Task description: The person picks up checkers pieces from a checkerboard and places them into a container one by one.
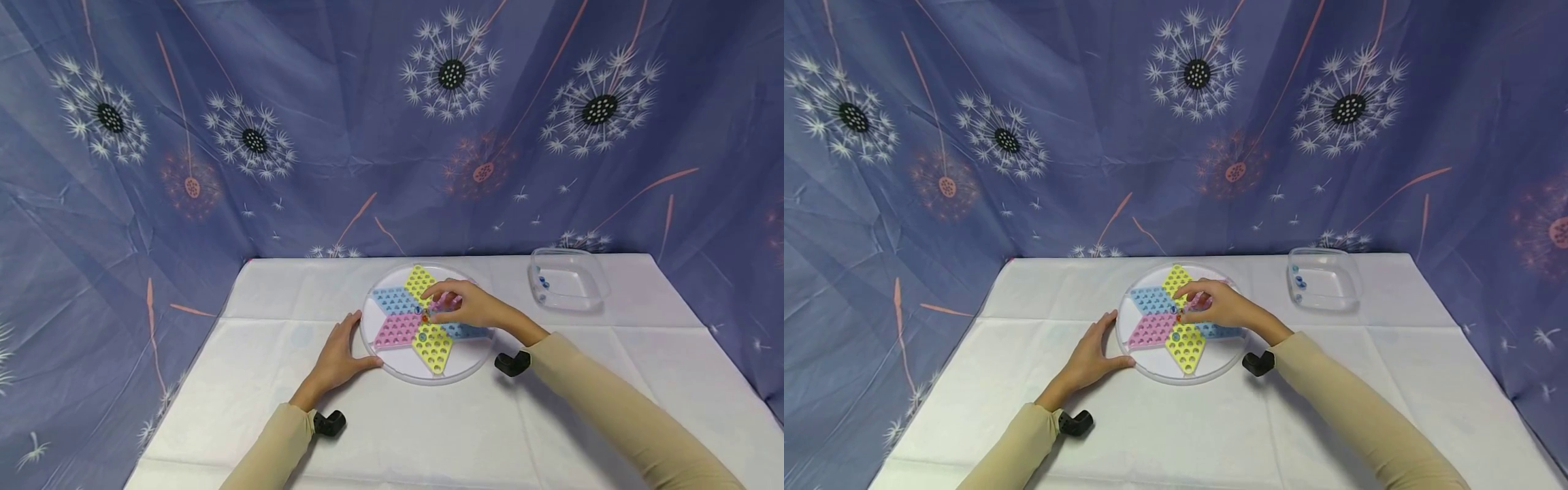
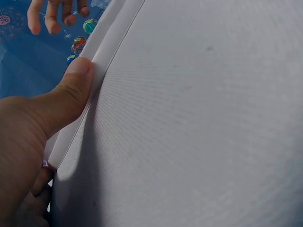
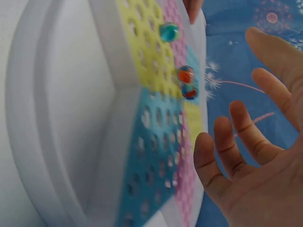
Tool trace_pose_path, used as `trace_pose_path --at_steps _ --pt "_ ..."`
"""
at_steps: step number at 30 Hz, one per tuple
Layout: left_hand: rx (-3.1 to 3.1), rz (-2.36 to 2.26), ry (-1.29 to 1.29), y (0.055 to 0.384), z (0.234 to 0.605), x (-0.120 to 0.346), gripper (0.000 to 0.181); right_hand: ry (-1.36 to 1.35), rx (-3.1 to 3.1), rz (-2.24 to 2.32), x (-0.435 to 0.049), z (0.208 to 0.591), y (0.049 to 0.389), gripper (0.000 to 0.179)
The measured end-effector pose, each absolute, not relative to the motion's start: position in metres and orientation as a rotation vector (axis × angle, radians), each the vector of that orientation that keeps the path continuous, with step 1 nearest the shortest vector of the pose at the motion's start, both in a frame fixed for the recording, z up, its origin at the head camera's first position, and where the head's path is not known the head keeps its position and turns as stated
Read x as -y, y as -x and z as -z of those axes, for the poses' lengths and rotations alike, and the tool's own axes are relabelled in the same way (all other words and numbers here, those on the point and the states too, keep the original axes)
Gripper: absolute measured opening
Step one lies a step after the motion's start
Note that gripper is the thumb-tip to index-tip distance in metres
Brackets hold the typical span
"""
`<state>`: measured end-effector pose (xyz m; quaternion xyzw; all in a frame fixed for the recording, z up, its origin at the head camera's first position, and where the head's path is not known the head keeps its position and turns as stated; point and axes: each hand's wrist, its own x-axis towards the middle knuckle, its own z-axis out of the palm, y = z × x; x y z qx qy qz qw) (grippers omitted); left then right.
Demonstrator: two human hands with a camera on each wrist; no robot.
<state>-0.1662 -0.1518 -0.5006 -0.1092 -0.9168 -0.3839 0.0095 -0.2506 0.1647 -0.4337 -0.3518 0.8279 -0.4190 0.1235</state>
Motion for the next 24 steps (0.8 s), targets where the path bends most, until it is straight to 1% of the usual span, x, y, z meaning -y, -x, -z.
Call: trace_pose_path --at_steps 3,14,24 --pt "2.861 1.200 0.342 0.166 0.500 0.152 0.111 1.066 -2.392 1.203 -0.161 0.440 0.248 0.048" --pt "2.855 1.192 0.351 0.167 0.501 0.152 0.111 1.125 -2.425 1.122 -0.153 0.454 0.242 0.034" --pt "2.859 1.199 0.338 0.166 0.499 0.151 0.111 1.047 -2.507 1.041 -0.149 0.463 0.237 0.028"
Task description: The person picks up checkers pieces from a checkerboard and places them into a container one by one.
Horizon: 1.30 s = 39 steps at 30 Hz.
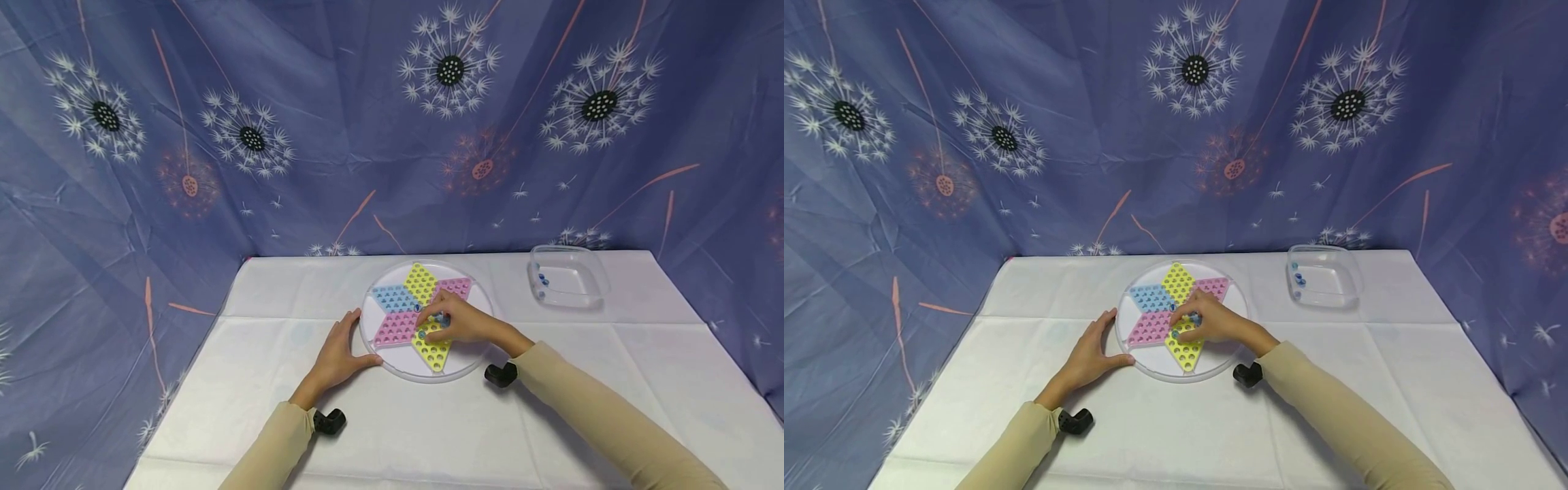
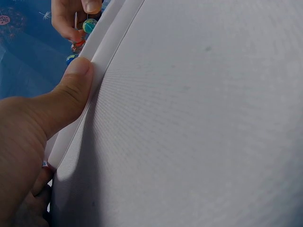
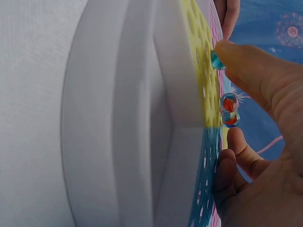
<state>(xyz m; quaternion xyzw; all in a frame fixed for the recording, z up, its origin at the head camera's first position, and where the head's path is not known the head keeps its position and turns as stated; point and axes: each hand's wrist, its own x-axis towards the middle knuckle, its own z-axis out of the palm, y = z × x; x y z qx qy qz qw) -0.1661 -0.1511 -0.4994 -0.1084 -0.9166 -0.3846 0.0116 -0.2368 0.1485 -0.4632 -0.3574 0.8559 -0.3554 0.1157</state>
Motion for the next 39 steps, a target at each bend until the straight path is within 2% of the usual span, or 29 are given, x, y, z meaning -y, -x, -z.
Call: trace_pose_path --at_steps 8,26,39 --pt "2.858 1.206 0.337 0.166 0.499 0.151 0.111 1.100 -2.556 1.024 -0.145 0.465 0.233 0.020" --pt "2.849 1.208 0.352 0.166 0.499 0.151 0.111 1.083 -2.545 1.012 -0.146 0.464 0.231 0.020" --pt "2.843 1.202 0.358 0.165 0.500 0.151 0.111 1.049 -2.442 1.012 -0.153 0.448 0.237 0.019"
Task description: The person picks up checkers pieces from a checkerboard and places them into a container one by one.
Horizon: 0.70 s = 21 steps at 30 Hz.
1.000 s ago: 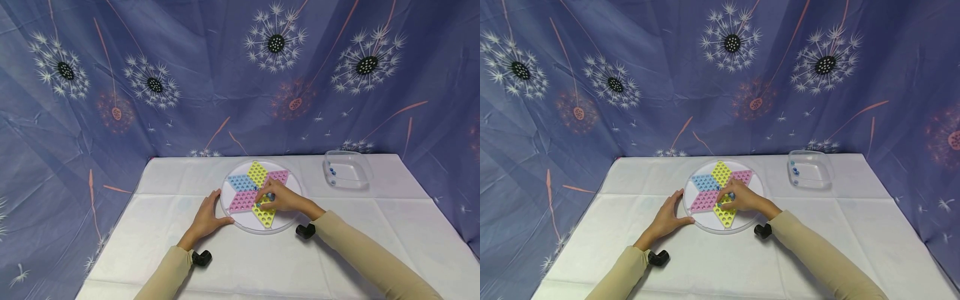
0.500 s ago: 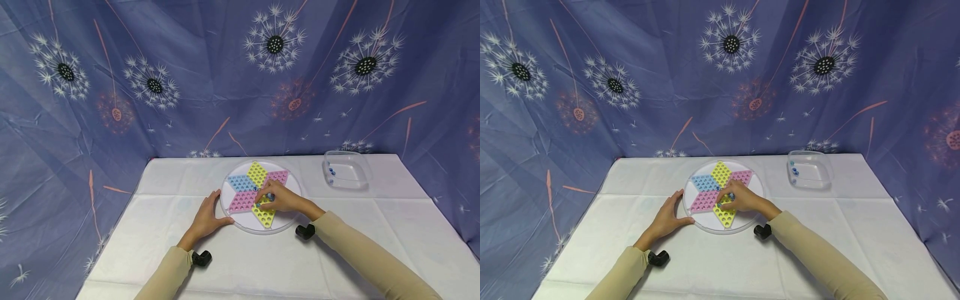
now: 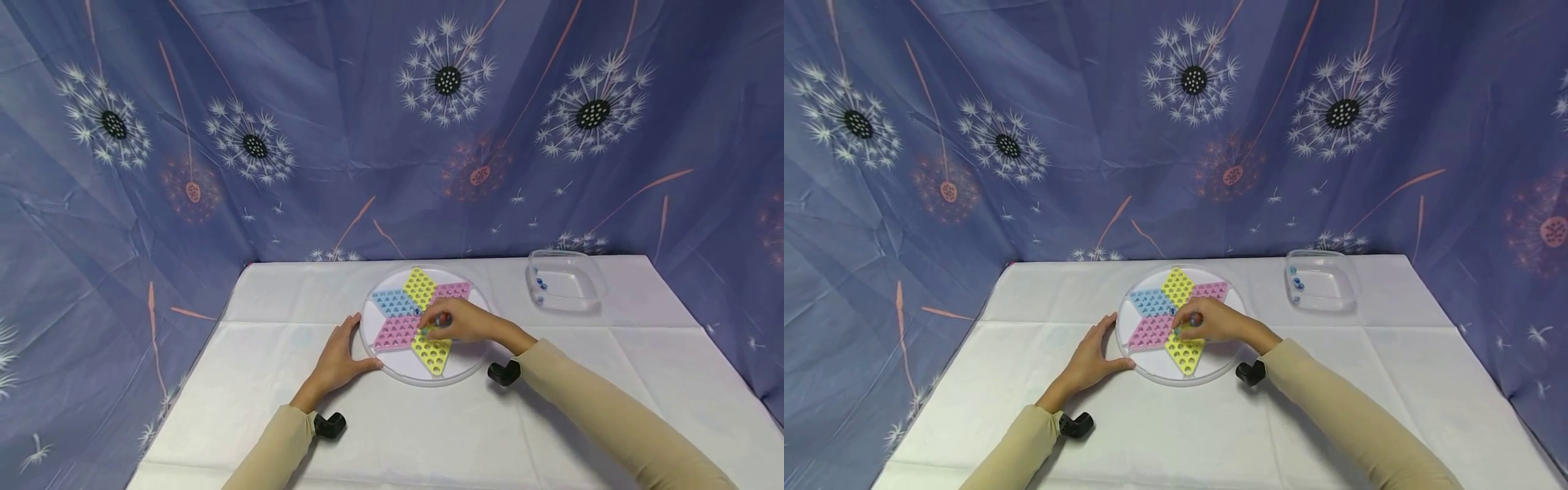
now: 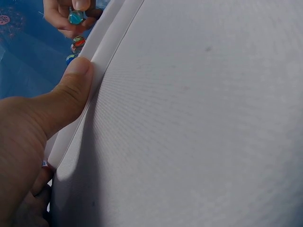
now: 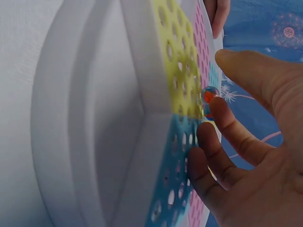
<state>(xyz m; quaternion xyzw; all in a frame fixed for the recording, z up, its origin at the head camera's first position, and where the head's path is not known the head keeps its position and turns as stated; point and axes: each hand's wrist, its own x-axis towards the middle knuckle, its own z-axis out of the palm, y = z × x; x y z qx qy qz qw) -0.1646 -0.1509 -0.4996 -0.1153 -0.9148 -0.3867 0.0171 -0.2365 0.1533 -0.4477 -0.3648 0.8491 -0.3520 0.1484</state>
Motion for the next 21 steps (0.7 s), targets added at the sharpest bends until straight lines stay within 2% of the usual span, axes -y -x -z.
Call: trace_pose_path --at_steps 21 --pt "2.837 1.194 0.364 0.164 0.500 0.151 0.110 1.137 -2.434 1.081 -0.159 0.410 0.253 0.020"
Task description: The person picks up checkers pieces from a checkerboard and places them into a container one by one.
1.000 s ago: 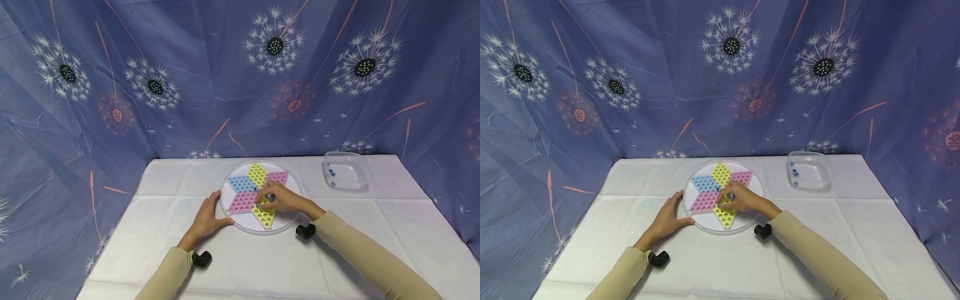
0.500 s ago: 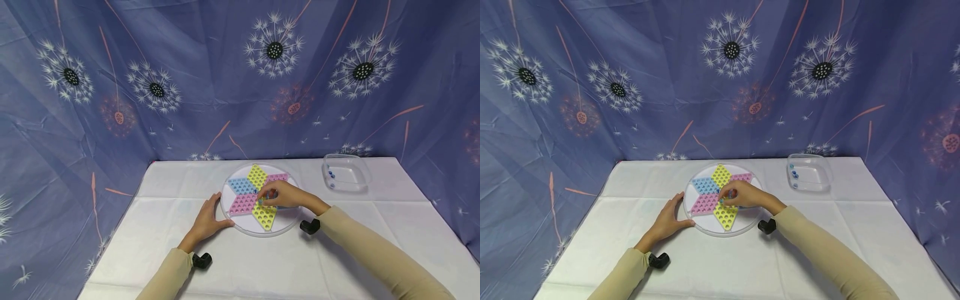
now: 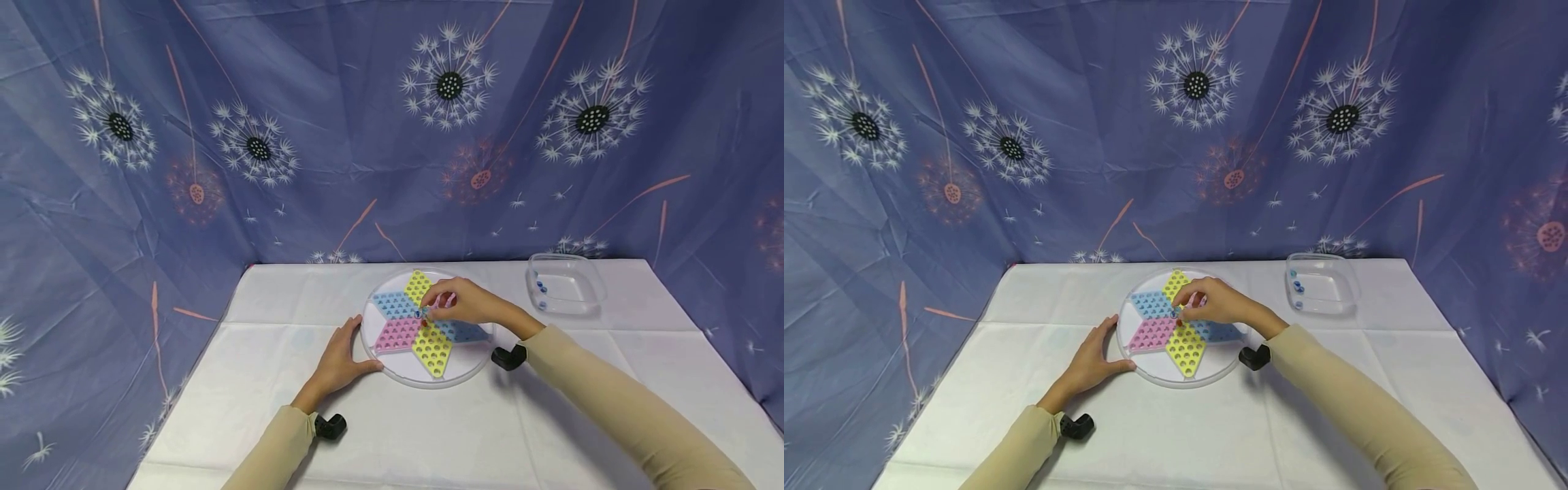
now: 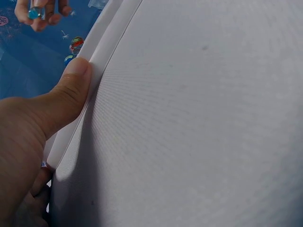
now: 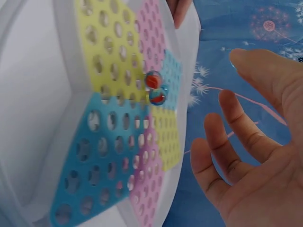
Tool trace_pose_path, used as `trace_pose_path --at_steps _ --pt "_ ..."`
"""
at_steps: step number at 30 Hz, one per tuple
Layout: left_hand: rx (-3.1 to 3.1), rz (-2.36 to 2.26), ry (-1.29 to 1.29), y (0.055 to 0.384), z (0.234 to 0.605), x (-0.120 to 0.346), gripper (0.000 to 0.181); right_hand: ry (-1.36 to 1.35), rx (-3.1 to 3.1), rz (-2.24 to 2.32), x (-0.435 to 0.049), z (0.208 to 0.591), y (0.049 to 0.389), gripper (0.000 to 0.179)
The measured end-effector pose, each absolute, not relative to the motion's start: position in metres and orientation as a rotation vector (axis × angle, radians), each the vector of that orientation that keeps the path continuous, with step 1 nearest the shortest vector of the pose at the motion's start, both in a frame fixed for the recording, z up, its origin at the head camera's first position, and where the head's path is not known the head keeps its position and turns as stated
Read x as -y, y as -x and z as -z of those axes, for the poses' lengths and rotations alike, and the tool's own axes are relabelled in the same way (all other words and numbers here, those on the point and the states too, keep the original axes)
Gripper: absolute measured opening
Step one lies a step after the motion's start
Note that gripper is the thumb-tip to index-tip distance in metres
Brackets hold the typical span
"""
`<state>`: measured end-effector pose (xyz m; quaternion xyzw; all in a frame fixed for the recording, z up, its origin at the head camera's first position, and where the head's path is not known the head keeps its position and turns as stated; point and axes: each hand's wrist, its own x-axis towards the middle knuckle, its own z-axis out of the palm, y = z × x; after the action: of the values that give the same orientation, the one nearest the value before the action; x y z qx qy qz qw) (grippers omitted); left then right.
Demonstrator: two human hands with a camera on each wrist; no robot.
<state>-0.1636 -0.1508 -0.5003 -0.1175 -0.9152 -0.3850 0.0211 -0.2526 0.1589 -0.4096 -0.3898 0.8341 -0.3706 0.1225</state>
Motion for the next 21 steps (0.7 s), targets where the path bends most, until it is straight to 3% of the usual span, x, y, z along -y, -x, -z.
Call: trace_pose_path --at_steps 21 --pt "2.849 1.179 0.363 0.163 0.498 0.150 0.108 1.091 -2.415 1.203 -0.150 0.383 0.255 0.028"
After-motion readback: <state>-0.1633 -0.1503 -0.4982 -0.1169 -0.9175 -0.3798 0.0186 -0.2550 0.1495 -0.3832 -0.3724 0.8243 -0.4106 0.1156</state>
